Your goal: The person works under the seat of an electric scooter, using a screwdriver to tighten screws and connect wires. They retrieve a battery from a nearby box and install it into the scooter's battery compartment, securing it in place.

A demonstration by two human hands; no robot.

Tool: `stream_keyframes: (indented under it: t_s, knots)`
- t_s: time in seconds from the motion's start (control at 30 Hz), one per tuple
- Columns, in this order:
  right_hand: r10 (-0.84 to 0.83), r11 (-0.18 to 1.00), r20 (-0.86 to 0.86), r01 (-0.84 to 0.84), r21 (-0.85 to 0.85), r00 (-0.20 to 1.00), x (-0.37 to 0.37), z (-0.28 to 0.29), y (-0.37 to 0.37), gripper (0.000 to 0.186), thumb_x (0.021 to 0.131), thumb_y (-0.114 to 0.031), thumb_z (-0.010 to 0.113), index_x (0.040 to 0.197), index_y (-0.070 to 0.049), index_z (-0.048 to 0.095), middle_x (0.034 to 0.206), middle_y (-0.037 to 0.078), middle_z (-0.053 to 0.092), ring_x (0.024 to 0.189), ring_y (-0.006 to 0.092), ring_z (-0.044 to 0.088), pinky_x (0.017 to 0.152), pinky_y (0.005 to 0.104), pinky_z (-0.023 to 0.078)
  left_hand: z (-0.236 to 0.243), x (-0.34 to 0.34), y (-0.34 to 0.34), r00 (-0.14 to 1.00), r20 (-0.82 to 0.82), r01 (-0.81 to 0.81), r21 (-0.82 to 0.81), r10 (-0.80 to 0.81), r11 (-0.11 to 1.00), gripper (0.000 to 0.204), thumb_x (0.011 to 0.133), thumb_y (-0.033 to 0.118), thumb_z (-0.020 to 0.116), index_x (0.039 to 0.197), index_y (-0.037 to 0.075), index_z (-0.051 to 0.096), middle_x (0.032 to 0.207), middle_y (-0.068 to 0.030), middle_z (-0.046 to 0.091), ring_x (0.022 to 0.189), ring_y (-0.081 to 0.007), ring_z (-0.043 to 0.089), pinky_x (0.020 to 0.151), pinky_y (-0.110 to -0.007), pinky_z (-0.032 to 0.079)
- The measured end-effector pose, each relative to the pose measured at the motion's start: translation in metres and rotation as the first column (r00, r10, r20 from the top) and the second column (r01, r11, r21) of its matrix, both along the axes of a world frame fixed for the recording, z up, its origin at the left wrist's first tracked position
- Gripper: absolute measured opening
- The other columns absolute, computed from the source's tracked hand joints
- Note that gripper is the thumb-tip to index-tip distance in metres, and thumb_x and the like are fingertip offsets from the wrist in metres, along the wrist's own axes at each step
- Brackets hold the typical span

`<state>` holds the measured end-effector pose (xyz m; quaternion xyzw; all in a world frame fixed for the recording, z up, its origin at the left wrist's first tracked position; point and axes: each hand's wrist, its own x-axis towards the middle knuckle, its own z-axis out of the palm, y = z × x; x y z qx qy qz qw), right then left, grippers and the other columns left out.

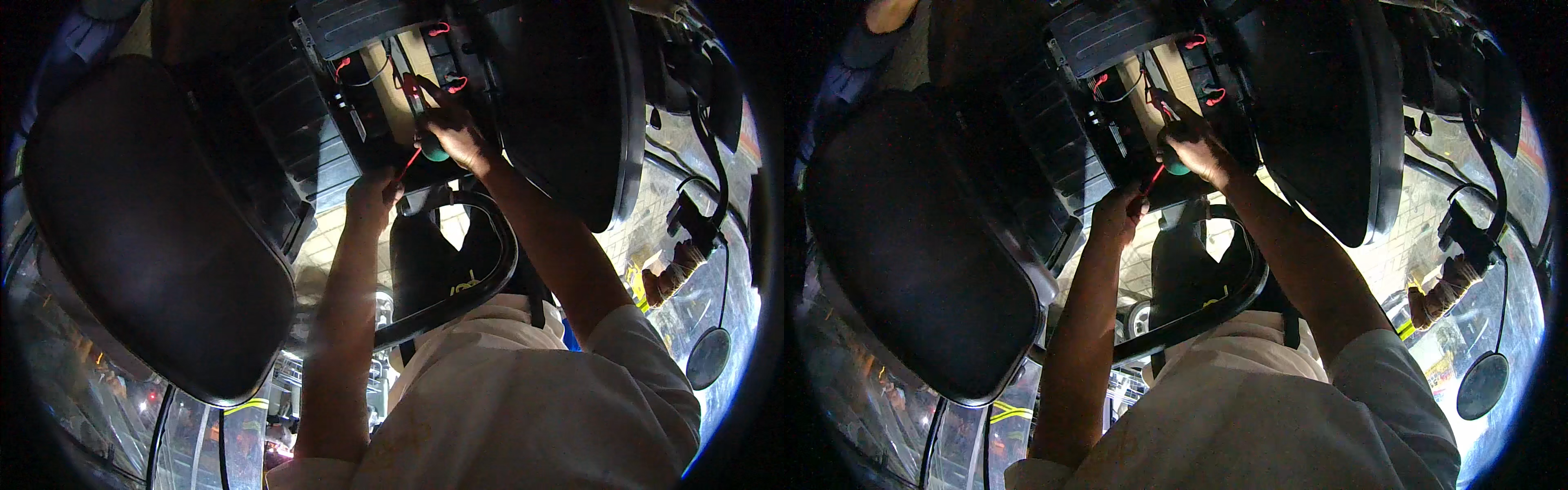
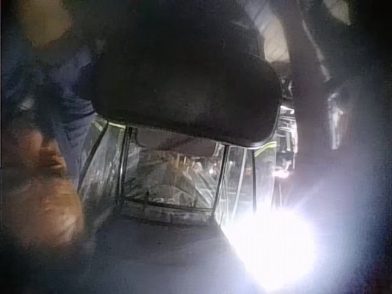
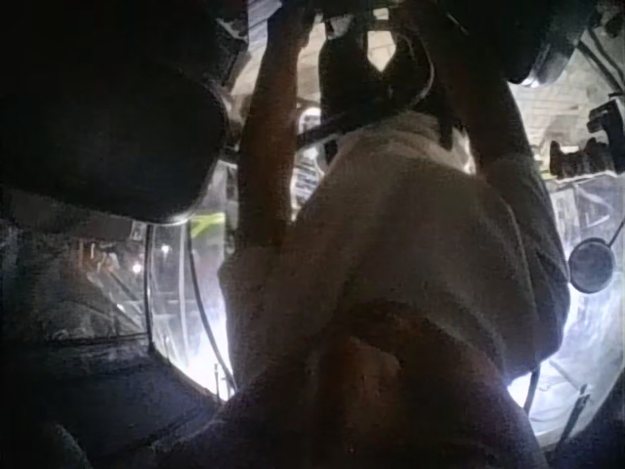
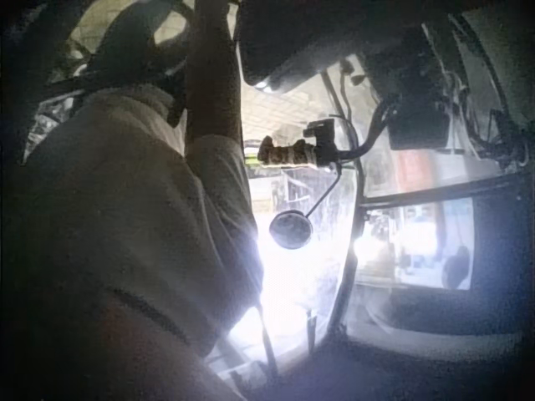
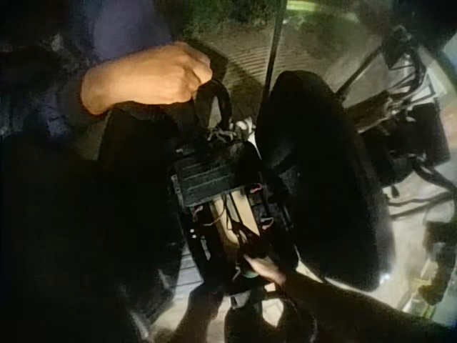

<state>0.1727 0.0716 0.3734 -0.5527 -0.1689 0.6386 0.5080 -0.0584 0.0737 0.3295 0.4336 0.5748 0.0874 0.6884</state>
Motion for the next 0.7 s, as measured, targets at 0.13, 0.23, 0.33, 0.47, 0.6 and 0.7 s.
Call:
stream_keyframes:
  t_s: [0.13,0.23,0.33,0.47,0.6,0.7]
  knots:
    - [0.15,0.985,0.258,-0.166,0.044,0.955,0.004,-0.008,-0.005,0.066,0.089,0.005,0.047,0.147,-0.017,0.026,0.07,0.004,0.056,0.062,0.0129,0.057,0.061,0.0286,0.05,-0.016,0.009,0.0,0.961,0.167,-0.235,0.082,0.22,0.968,0.023,0.083,0.005,0.065,0.105,0.007,0.059,0.094,-0.0067,0.063,0.082,-0.0216,0.062,0.069,-0.031,0.051]
    - [0.272,0.961,0.096,-0.265,-0.086,0.957,0.01,-0.005,-0.009,0.061,0.089,0.001,0.047,0.145,-0.019,0.031,0.07,0.005,0.057,0.062,0.0144,0.058,0.06,0.0297,0.05,-0.006,0.022,0.013,0.652,0.165,-0.578,-0.523,0.74,0.626,0.028,0.084,-0.004,0.061,0.109,0.006,0.056,0.103,-0.0071,0.061,0.096,-0.0201,0.061,0.083,-0.031,0.052]
    - [0.614,0.787,0.426,-0.562,-0.257,0.665,0.018,0.01,-0.009,0.055,0.088,-0.006,0.049,0.14,-0.022,0.04,0.075,0.01,0.062,0.066,0.0182,0.062,0.06,0.0317,0.05,0.009,0.035,0.024,0.762,0.103,-0.576,-0.344,0.64,0.741,0.028,0.083,-0.004,0.062,0.109,0.006,0.056,0.105,-0.0072,0.061,0.097,-0.0176,0.06,0.081,-0.028,0.051]
    - [0.637,0.742,0.367,-0.668,-0.054,0.678,0.009,0.035,-0.001,0.053,0.083,-0.007,0.049,0.135,-0.017,0.047,0.079,0.013,0.065,0.067,0.0214,0.064,0.061,0.0354,0.051,0.02,0.046,0.036,0.975,0.001,-0.222,0.11,0.223,0.969,0.02,0.087,0.021,0.064,0.1,0.006,0.065,0.085,-0.0051,0.063,0.071,-0.0159,0.054,0.065,-0.028,0.044]
    - [0.599,0.785,0.003,-0.587,-0.2,0.8,-0.005,0.039,0.011,0.056,0.08,0.0,0.045,0.134,-0.012,0.048,0.073,0.013,0.063,0.062,0.0205,0.062,0.055,0.0331,0.049,0.024,0.046,0.045,0.965,-0.194,-0.164,0.075,0.175,0.984,0.019,0.088,0.02,0.064,0.1,0.006,0.064,0.089,-0.0043,0.064,0.076,-0.0113,0.055,0.066,-0.025,0.045]
    - [0.614,0.785,0.081,-0.598,-0.159,0.785,-0.012,0.028,0.019,0.055,0.078,0.003,0.043,0.131,-0.009,0.05,0.07,0.01,0.061,0.059,0.0175,0.059,0.053,0.0309,0.048,0.022,0.04,0.05,0.917,0.068,-0.388,-0.078,0.393,0.918,0.027,0.085,0.004,0.062,0.111,0.003,0.056,0.108,-0.0087,0.059,0.101,-0.0213,0.059,0.088,-0.031,0.051]
